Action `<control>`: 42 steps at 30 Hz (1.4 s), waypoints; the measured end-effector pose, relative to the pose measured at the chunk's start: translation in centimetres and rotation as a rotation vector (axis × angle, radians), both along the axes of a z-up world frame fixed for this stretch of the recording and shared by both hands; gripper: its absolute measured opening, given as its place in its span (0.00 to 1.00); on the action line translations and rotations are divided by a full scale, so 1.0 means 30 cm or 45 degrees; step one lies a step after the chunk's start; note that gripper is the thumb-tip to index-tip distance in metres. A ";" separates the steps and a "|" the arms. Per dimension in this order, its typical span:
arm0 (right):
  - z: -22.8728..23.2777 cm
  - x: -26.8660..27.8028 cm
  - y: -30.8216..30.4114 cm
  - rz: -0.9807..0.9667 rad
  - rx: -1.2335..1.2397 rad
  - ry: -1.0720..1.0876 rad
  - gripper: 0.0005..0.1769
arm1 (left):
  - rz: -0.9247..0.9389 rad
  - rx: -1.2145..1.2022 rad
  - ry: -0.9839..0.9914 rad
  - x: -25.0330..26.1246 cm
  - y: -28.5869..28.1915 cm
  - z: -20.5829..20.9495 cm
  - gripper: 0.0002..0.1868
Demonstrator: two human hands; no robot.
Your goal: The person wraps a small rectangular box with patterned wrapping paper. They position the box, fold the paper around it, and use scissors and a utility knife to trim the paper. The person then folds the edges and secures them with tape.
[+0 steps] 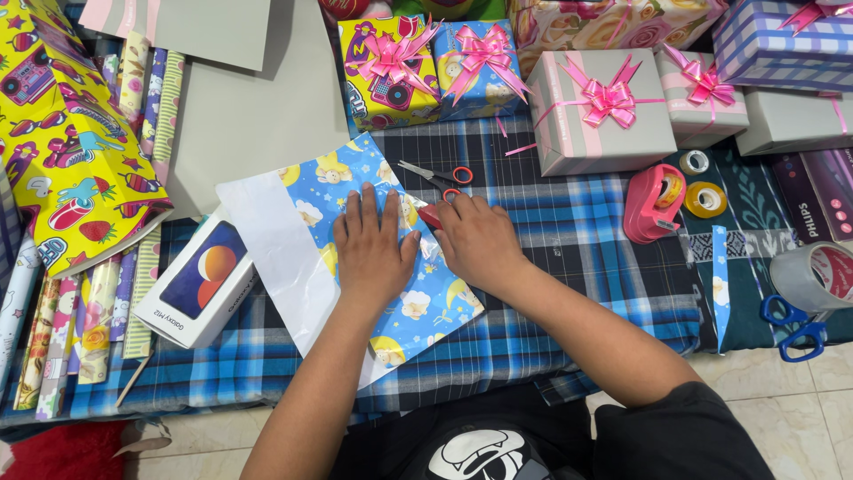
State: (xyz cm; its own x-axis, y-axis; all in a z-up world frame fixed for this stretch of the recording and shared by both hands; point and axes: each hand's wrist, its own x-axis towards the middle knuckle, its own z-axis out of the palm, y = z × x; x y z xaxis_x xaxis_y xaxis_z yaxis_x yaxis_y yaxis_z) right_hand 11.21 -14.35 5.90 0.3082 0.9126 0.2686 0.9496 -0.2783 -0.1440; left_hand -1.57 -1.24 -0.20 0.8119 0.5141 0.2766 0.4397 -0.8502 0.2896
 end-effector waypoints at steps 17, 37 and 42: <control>-0.030 0.026 0.064 -0.021 0.016 0.029 0.24 | -0.005 -0.025 -0.001 -0.003 0.003 0.009 0.37; -0.059 0.062 0.159 -0.039 0.023 -0.044 0.22 | -0.004 -0.060 0.049 -0.003 0.004 0.021 0.37; -0.068 0.070 0.182 -0.029 0.054 -0.058 0.23 | -0.001 -0.057 0.053 -0.001 0.004 0.018 0.38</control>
State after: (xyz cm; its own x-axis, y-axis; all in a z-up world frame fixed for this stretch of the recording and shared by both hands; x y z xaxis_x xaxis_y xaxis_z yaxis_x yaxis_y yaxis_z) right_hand 13.32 -8.90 3.87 0.3154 0.8929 0.3215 0.9489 -0.2946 -0.1129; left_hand -1.60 -1.13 0.35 0.8226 0.5245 0.2196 0.4513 -0.8371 0.3090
